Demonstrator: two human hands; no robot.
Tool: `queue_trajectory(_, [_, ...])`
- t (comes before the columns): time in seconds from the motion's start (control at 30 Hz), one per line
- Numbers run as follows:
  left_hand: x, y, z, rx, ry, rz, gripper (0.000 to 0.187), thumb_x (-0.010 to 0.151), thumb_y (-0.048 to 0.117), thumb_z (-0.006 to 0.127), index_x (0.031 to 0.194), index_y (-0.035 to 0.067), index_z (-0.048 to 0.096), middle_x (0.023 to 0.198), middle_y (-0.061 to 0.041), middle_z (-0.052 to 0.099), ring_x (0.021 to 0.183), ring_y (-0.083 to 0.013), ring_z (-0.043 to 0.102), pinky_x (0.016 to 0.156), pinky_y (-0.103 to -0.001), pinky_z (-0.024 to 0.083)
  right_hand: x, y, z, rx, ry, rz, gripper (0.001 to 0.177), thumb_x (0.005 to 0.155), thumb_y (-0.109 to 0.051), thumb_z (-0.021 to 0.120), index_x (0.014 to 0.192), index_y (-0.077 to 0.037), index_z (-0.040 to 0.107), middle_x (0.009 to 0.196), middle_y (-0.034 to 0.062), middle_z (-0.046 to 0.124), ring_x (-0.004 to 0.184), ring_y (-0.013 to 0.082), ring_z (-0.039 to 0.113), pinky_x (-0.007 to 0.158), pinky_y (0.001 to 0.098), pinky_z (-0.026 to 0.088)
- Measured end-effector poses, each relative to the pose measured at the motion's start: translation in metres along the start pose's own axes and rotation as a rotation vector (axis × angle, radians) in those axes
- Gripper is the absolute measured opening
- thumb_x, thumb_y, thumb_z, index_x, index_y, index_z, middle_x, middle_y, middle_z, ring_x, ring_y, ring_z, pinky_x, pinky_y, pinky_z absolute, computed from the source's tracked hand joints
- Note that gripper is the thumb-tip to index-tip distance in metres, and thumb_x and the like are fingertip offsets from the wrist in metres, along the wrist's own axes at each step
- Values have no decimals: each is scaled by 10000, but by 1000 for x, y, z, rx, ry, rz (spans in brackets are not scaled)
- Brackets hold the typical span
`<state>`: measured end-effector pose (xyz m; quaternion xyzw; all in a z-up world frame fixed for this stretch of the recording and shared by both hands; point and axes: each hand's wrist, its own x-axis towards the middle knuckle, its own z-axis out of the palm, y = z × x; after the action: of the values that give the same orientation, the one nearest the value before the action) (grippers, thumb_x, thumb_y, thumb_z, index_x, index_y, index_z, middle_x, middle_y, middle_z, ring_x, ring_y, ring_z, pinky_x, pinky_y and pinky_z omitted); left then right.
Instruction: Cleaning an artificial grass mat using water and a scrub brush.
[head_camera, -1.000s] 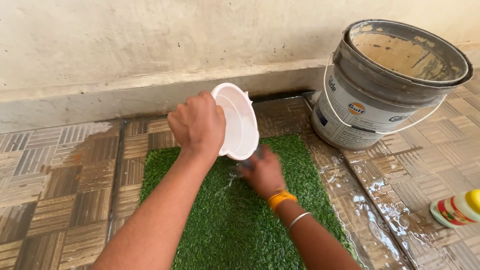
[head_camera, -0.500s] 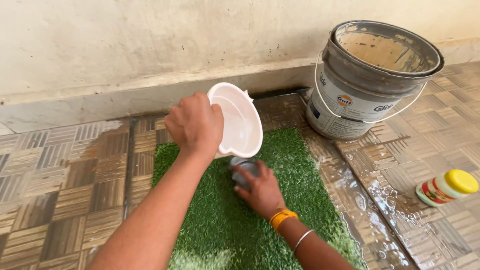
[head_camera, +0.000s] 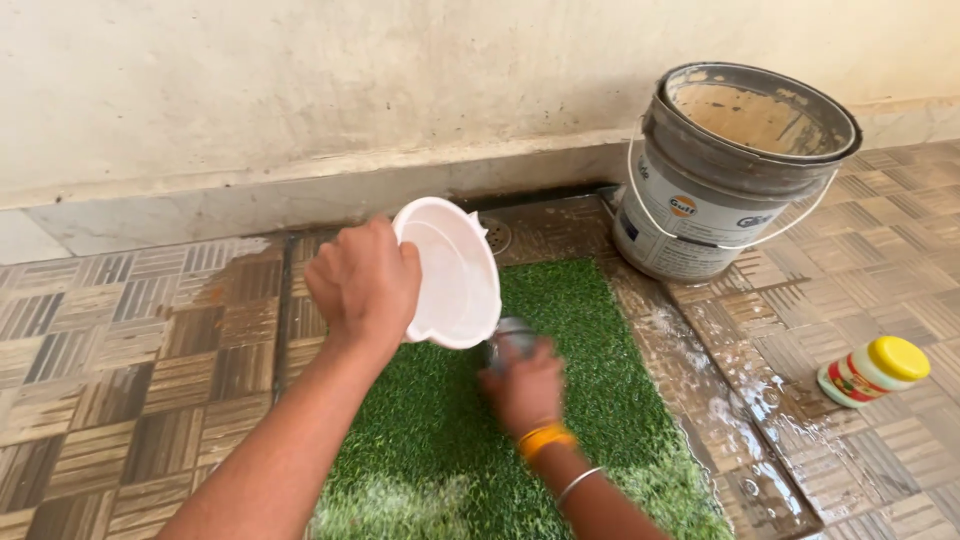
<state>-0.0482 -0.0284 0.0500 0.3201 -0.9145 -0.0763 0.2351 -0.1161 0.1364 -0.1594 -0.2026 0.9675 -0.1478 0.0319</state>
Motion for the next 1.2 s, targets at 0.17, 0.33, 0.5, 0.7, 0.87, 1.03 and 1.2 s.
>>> queue_trajectory(0.17, [-12, -37, -17, 97, 144, 2, 186, 840, 208, 691, 780, 41, 748, 666, -183, 710, 583, -334, 705, 500, -456, 523, -25, -48, -1, 117, 26, -434, 633, 807, -383, 800, 1390, -290, 572, 1415, 318, 398, 1146, 488, 514, 954, 546, 517])
queue_trajectory(0.33, [-11, -79, -22, 95, 13, -82, 177, 929, 174, 644, 867, 39, 740, 663, -169, 719, 535, -268, 713, 448, -411, 528, 2, -45, 2, 119, 130, -253, 698, 804, -356, 793, 1446, -324, 522, 1436, 286, 408, 1150, 466, 525, 932, 536, 526])
queue_trajectory(0.5, [-15, -114, -22, 240, 210, -5, 182, 827, 221, 718, 754, 57, 744, 614, -157, 705, 522, -302, 665, 438, -421, 437, -27, -101, 5, 44, 63, -323, 696, 823, -368, 773, 1457, -314, 489, 1469, 303, 359, 1149, 474, 503, 931, 533, 529])
queue_trajectory(0.7, [-12, -136, -26, 209, 134, -102, 190, 857, 202, 681, 813, 25, 736, 660, -190, 699, 529, -316, 686, 448, -444, 492, 11, -101, 27, 133, 157, -892, 627, 792, -353, 809, 1376, -279, 592, 1429, 229, 466, 1235, 445, 544, 998, 566, 497])
queue_trajectory(0.87, [-8, -156, -20, 213, 88, -91, 182, 892, 191, 667, 860, 25, 735, 642, -178, 704, 515, -295, 694, 436, -429, 496, 34, -136, 5, 38, 29, -419, 628, 849, -351, 767, 1429, -289, 533, 1470, 274, 392, 1207, 482, 524, 978, 547, 517])
queue_trajectory(1.03, [-2, -169, -19, 257, 111, -111, 186, 878, 206, 686, 808, 41, 735, 650, -173, 699, 562, -307, 697, 474, -437, 495, 23, -149, 38, 54, -87, -646, 596, 855, -377, 783, 1394, -256, 559, 1501, 332, 353, 1224, 534, 490, 953, 542, 525])
queue_trajectory(1.2, [7, -176, -17, 223, 105, -145, 217, 891, 218, 692, 811, 21, 734, 630, -158, 691, 524, -285, 687, 447, -435, 478, 69, -155, 34, 131, -16, -455, 682, 851, -437, 751, 1474, -305, 508, 1487, 300, 394, 1216, 513, 519, 963, 558, 533])
